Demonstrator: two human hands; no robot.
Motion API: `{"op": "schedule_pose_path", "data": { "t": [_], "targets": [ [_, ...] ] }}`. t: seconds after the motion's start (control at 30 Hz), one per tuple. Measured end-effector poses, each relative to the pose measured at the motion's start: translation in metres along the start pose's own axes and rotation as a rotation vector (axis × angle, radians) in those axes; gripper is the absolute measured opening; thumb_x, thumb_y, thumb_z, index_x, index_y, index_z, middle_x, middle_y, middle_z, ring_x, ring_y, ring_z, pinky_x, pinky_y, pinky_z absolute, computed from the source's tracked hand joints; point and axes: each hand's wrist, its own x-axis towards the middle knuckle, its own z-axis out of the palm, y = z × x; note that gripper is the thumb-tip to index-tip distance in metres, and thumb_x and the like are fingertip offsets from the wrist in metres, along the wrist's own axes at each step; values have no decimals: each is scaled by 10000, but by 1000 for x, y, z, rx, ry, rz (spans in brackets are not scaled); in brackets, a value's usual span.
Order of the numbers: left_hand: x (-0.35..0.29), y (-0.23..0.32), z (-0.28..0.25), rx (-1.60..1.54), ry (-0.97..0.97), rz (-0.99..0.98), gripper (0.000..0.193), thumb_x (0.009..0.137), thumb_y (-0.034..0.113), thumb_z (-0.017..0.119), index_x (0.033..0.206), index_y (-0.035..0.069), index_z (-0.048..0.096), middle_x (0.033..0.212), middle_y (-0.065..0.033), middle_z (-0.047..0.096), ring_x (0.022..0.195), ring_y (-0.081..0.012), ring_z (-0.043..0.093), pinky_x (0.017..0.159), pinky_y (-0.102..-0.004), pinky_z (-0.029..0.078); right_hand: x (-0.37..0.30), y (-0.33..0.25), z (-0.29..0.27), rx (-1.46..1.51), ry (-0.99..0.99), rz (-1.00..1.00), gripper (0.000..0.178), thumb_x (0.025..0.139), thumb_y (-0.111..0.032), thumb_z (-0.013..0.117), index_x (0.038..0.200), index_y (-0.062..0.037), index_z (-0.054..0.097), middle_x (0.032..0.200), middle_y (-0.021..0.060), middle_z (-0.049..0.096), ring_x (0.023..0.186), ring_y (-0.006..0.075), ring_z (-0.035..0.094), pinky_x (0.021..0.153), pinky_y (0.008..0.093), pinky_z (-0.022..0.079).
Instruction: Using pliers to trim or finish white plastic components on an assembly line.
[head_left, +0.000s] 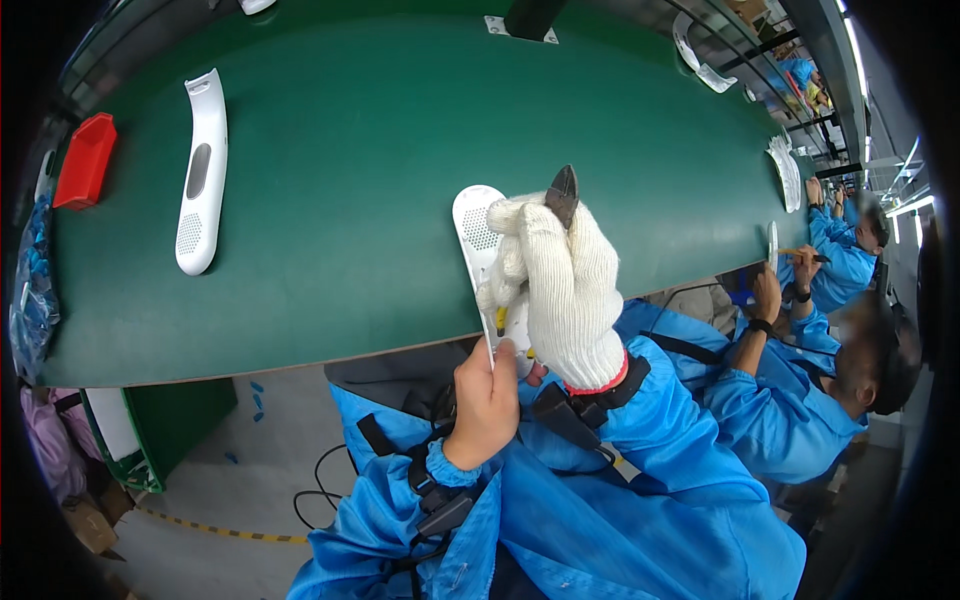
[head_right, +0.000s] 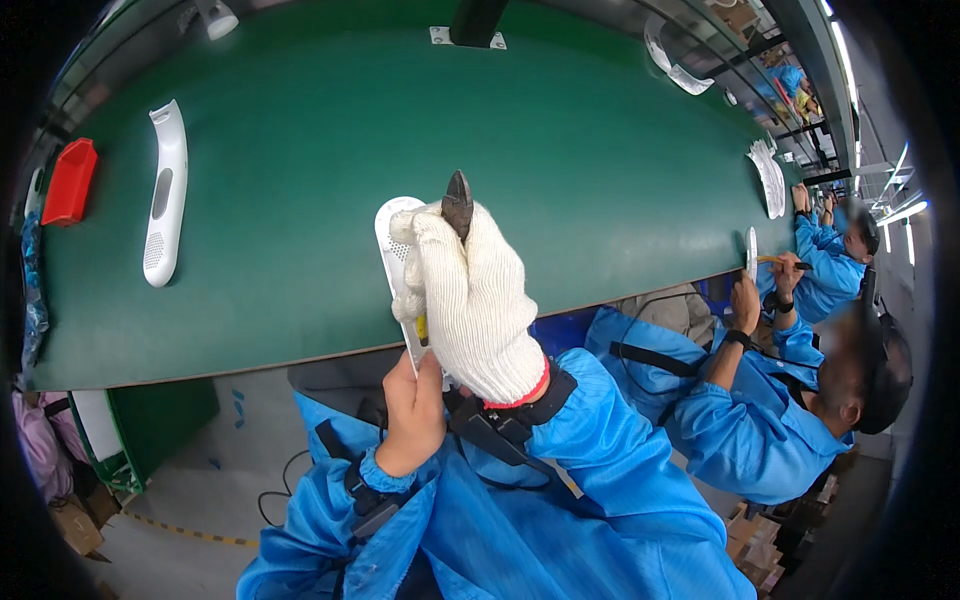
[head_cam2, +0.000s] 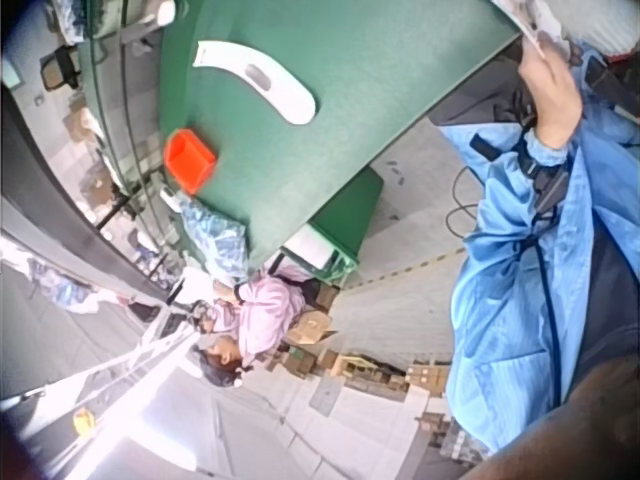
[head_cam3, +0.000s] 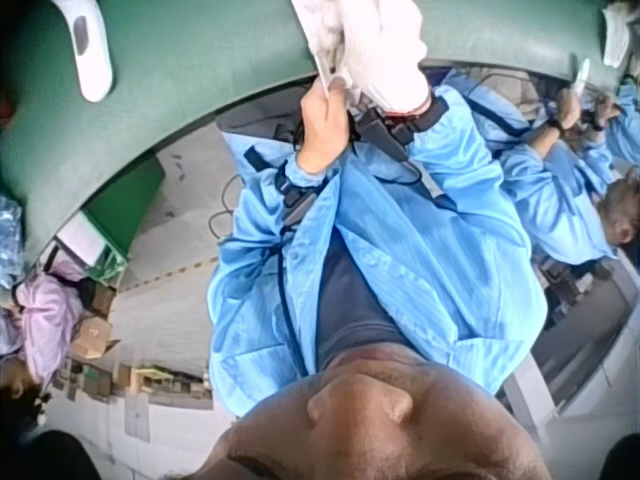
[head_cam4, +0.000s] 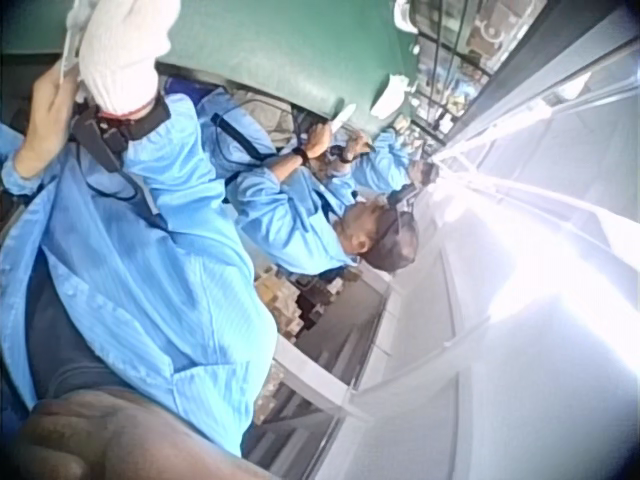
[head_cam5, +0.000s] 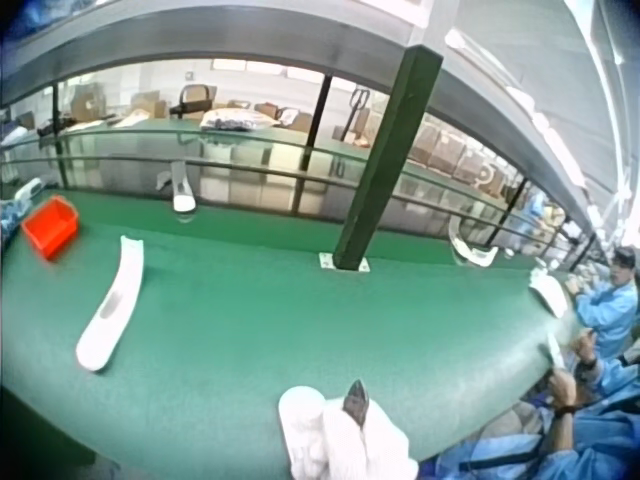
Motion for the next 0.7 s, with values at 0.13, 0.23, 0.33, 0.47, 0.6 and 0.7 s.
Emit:
{"op": "schedule_pose_path", "data": {
  "t": [0.13, 0.23, 0.33, 0.47, 0.6, 0.7],
  "targets": [
    [0, 1, -2, 67, 5, -12, 234, 1015, 83, 436, 1007, -84, 600, 721, -110, 682, 620, -143, 634, 596, -290, 488, 5, 2, -2, -65, 0, -27, 277, 1030, -237, 524, 1045, 23, 616, 678, 20, 510, 511, 123, 525, 457, 287, 459],
    [-1, -3, 1, -62, 28, -15, 216, 1011, 77, 448, 990, -76, 600, 699, -118, 674, 602, -144, 626, 569, -299, 470, 4, 0, -1, -54, 5, -26, 277, 1027, -242, 534, 1043, 22, 619, 678, 19, 509, 508, 119, 518, 453, 282, 449],
    [-1, -3, -1, 25, 10, 29, 207, 1008, 81, 462, 976, -76, 594, 663, -133, 656, 587, -155, 624, 557, -312, 468, 0, 5, -5, -104, 24, -63, 248, 1026, -245, 537, 1049, -11, 617, 689, 16, 543, 543, 93, 530, 487, 262, 446],
    [-2, -5, -2, 118, 27, 48, 205, 1007, 86, 470, 973, -77, 589, 638, -143, 636, 575, -165, 621, 555, -320, 469, -2, 4, 1, 13, 29, -50, 238, 1029, -244, 531, 1050, -21, 614, 691, 16, 559, 557, 78, 527, 509, 257, 446],
    [-2, 0, -4, 178, 26, 23, 221, 1012, 96, 461, 987, -79, 593, 654, -145, 644, 581, -167, 627, 567, -319, 481, -4, 6, 3, -106, 90, -104, 236, 1030, -240, 527, 1044, -23, 619, 678, 10, 548, 546, 78, 513, 502, 256, 443],
    [1, -4, -2, 20, 1, -1, 247, 1021, 109, 444, 1019, -79, 603, 694, -135, 669, 609, -165, 644, 599, -313, 507, 2, 10, -3, -54, 65, -91, 253, 1031, -242, 527, 1046, -6, 619, 669, 11, 528, 532, 97, 514, 481, 269, 448]
  ]
}}
